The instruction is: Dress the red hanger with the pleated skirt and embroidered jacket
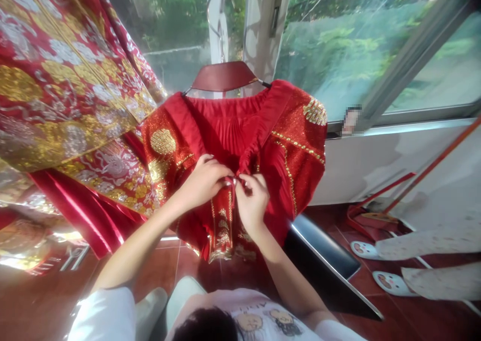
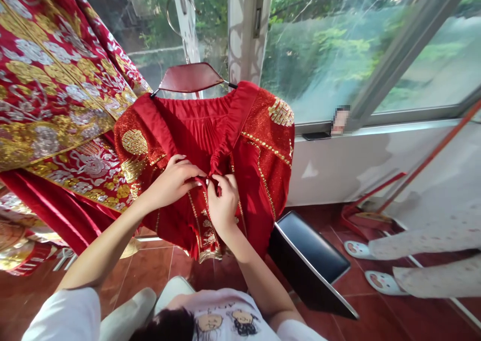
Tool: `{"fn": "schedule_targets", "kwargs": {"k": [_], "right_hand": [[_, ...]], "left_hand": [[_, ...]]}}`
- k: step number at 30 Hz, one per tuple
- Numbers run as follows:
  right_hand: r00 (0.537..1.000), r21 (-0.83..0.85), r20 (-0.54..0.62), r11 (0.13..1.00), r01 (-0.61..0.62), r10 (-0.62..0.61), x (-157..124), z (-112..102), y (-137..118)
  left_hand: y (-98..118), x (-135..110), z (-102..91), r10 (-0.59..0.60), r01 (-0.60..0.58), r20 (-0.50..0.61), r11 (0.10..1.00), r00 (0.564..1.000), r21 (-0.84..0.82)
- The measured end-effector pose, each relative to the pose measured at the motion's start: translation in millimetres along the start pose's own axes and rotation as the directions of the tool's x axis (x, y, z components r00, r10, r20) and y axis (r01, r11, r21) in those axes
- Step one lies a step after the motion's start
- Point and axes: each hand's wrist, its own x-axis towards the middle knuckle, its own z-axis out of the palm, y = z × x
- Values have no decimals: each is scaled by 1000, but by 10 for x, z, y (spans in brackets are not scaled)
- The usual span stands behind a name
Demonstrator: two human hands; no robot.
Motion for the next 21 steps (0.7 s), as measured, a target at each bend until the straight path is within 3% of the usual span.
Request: {"fn": "schedule_targets", "kwargs": {"k": [10,21], "right_hand": [[1000,-32,24,999,-3,3,57,-58,16],[988,-23,153,1000,19,-15,216,-194,135]], "left_hand": [[65,53,25,-23,21,15,996,1000,91],[129,116,105,-16,18,-17,985,1000,170]]}}
